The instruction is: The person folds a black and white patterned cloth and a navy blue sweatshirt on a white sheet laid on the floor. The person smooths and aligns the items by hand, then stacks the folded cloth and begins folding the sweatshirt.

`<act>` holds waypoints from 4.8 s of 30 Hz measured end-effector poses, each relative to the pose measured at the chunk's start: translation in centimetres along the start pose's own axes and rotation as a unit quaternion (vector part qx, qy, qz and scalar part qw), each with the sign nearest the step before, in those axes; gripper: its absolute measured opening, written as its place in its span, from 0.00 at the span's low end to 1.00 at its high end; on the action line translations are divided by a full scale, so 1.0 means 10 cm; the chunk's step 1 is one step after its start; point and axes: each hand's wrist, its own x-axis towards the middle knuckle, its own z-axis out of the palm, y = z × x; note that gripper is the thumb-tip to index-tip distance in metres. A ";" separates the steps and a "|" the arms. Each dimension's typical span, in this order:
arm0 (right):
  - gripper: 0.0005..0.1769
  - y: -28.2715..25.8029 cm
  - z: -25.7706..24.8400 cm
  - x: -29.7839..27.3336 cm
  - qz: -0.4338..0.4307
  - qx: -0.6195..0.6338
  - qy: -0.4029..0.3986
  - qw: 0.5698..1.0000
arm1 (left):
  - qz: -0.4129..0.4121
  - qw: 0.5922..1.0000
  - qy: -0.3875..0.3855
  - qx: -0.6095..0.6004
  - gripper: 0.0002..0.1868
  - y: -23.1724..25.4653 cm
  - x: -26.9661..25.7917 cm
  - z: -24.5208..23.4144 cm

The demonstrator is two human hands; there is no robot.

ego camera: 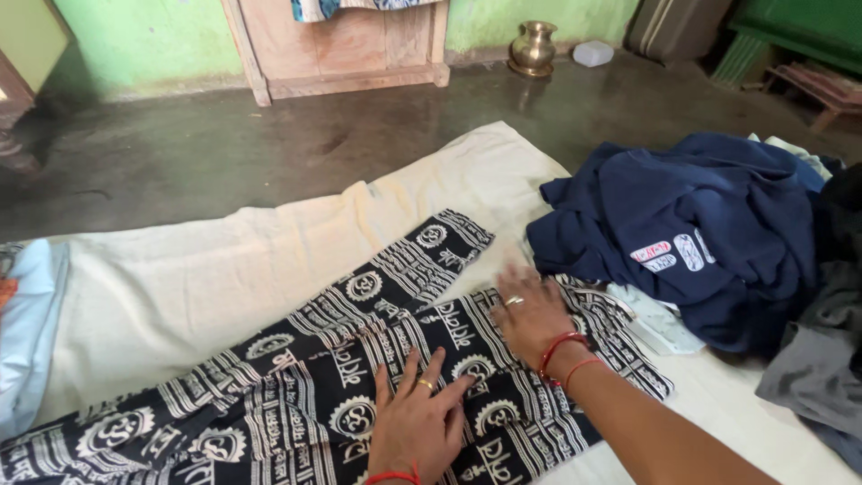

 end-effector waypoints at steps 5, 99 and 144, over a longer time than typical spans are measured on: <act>0.34 0.20 -0.04 -0.29 -0.044 0.078 -0.043 0.995 | -0.023 1.000 -0.016 0.000 0.22 0.06 -0.02 -0.05; 0.42 -3.80 -1.10 -0.48 -0.162 0.252 -0.052 0.953 | -0.403 0.875 0.233 0.136 0.32 -2.52 -1.70 -1.95; 0.39 -3.45 -0.67 0.05 0.381 0.757 -0.078 0.524 | -0.131 0.985 0.104 -0.033 0.12 -1.88 -1.61 -1.93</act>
